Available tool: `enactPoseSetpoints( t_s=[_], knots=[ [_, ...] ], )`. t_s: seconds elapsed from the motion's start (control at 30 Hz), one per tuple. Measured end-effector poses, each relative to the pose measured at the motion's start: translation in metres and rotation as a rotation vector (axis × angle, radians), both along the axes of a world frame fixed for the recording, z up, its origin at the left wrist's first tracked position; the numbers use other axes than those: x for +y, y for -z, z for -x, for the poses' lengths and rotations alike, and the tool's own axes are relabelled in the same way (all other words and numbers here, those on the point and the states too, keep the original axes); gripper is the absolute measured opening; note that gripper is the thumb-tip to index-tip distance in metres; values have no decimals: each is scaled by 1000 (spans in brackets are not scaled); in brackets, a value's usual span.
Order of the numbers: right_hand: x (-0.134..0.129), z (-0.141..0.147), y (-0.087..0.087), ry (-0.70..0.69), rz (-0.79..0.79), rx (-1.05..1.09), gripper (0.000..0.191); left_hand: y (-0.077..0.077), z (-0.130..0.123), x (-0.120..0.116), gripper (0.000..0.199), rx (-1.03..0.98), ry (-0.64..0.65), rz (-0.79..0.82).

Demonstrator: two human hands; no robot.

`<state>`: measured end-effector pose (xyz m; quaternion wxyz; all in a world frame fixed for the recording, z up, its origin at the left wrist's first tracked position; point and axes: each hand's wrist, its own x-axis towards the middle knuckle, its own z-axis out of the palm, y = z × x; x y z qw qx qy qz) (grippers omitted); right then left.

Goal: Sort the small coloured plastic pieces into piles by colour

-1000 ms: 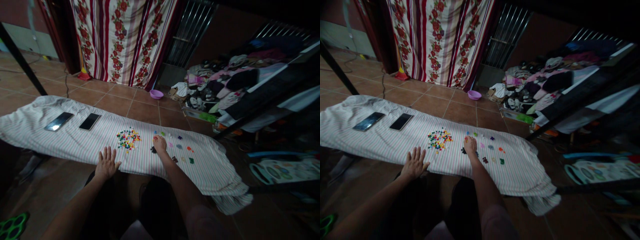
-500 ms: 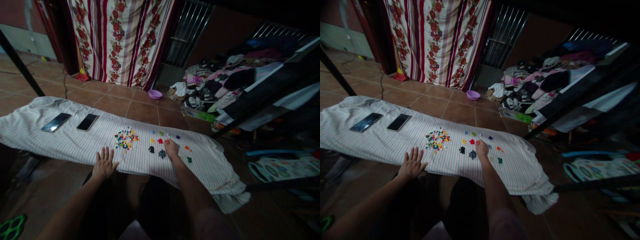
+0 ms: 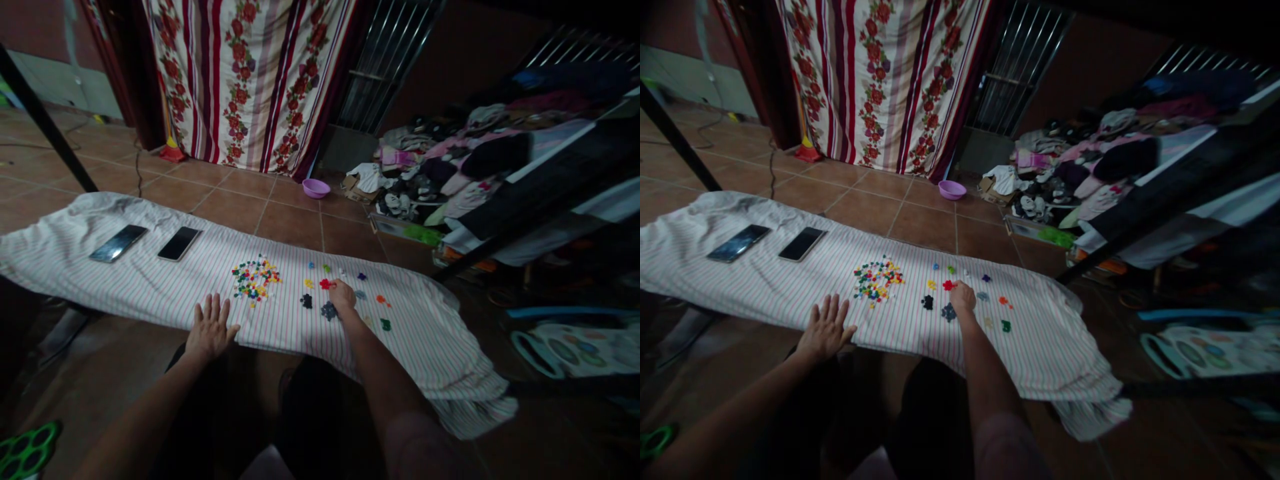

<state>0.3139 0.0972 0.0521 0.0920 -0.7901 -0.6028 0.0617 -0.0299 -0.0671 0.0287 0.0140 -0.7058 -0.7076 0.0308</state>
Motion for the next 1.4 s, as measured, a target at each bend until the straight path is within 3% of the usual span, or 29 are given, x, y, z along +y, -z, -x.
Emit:
enactPoseSetpoints(
  t_s=[0.2,0.5,0.73,0.97,1.17,1.4],
  knots=[
    [-1,2,2,47,7,15,34,-3,-1,-1,75,-5,-6,16],
    [-1,3,5,11,-51,28,36,6,2,0,74,-27,4,-29],
    [4,-3,11,0,-47,95,38,0,1,1,74,-36,-13,10],
    [6,-3,3,-10,-84,98,39,1,1,1,74,-54,-22,33],
    [12,27,-1,-130,-243,156,38,3,2,2,75,-67,-26,35],
    [20,96,13,-399,-340,290,33,0,1,2,76,-88,-30,46]
  ],
)
